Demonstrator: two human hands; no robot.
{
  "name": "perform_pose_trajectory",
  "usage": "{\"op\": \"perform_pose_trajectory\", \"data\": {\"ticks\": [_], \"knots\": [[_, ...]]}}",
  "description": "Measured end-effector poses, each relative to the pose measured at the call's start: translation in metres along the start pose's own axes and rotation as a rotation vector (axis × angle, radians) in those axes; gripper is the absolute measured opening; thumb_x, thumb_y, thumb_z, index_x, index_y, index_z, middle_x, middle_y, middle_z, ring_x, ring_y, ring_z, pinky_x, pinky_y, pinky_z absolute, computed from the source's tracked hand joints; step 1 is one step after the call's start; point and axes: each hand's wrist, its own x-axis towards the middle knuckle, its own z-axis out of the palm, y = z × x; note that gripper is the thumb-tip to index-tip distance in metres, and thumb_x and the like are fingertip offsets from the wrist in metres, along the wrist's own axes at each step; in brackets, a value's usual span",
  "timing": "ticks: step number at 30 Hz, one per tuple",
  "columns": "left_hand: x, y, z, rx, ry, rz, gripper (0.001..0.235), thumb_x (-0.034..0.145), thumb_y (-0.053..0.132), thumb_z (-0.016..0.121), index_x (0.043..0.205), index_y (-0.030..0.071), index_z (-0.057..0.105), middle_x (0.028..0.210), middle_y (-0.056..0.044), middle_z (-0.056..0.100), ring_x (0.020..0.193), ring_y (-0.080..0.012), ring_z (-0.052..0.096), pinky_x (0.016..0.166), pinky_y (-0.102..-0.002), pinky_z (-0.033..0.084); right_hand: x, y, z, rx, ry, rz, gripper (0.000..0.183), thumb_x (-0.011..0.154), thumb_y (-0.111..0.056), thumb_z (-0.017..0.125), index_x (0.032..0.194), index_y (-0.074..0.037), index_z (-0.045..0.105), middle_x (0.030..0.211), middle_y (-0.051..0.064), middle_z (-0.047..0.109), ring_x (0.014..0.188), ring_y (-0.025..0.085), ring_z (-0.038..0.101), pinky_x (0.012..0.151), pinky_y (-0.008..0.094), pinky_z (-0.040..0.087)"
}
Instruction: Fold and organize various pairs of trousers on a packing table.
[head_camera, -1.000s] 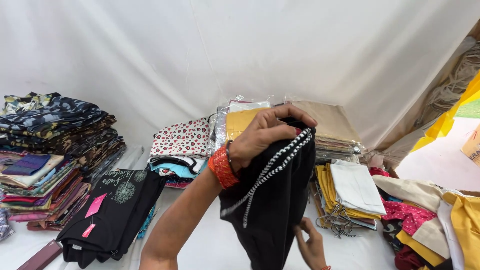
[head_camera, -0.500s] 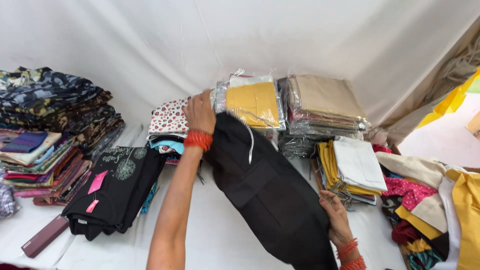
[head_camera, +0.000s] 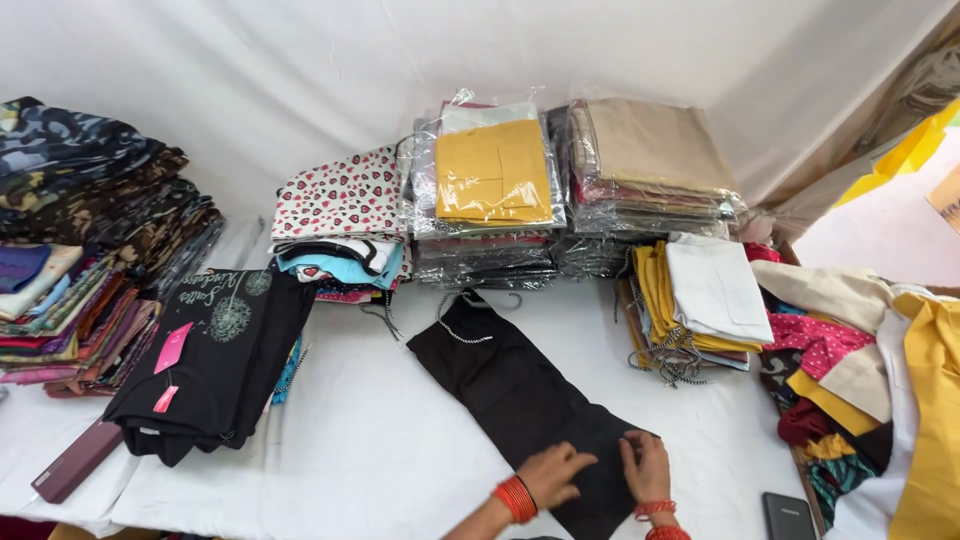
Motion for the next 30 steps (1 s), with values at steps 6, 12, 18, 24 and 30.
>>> {"op": "perform_pose_trajectory", "data": {"ticks": [6,12,18,24,30], "knots": [[-0.017,0.000,0.049,-0.157,-0.095,-0.174,0.097,0.086,0.031,0.083,0.163,0.022,0.024,0.123,-0.019,0.054,0.110,-0.0373,0.061,0.090,-0.046,0.055,-0.049,-0.039,-0.018,-0.228,-0.127,-0.257,0.040,0.078,-0.036,0.077,0.110,-0.013,0.072,0.103,0.009,0.069,0.095,0.030,0.064,0.077,0.044,0.049],[-0.023,0.036,-0.006,-0.264,-0.186,-0.360,0.119,0.077,0.035,0.086,0.165,0.029,0.007,0.130,-0.020,0.052,0.115,-0.0369,0.062,0.094,-0.045,0.055,-0.034,-0.051,-0.005,-0.209,-0.547,0.069,0.034,0.089,-0.042,0.072,0.110,-0.015,0.067,0.100,0.002,0.068,0.094,0.019,0.063,0.084,0.035,0.050],[-0.037,0.048,-0.031,-0.395,0.156,-0.359,0.116,0.066,0.015,0.086,0.156,0.028,0.015,0.138,-0.020,0.043,0.121,-0.0374,0.055,0.097,-0.043,0.054,-0.044,-0.120,-0.015,1.044,-0.836,0.232,0.030,0.098,-0.027,0.061,0.118,-0.005,0.064,0.110,0.006,0.063,0.105,0.012,0.062,0.095,0.029,0.050],[-0.052,-0.017,-0.063,-0.707,0.746,-0.410,0.059,0.079,0.000,0.059,0.137,0.010,0.058,0.114,-0.012,0.071,0.097,-0.0231,0.070,0.084,-0.032,0.057,-0.012,-0.105,-0.006,0.971,-0.712,0.091,0.048,0.097,-0.040,0.055,0.129,-0.004,0.061,0.127,0.013,0.068,0.113,0.023,0.070,0.096,0.041,0.059],[-0.106,-0.061,-0.170,-1.061,1.401,-0.321,0.047,0.084,0.002,0.073,0.128,0.002,0.058,0.115,-0.012,0.068,0.097,-0.0197,0.069,0.084,-0.031,0.059,0.029,-0.032,-0.025,-0.263,-0.135,-0.120,0.079,0.085,-0.058,0.070,0.147,-0.014,0.051,0.142,0.016,0.056,0.124,0.031,0.058,0.104,0.048,0.050]]}}
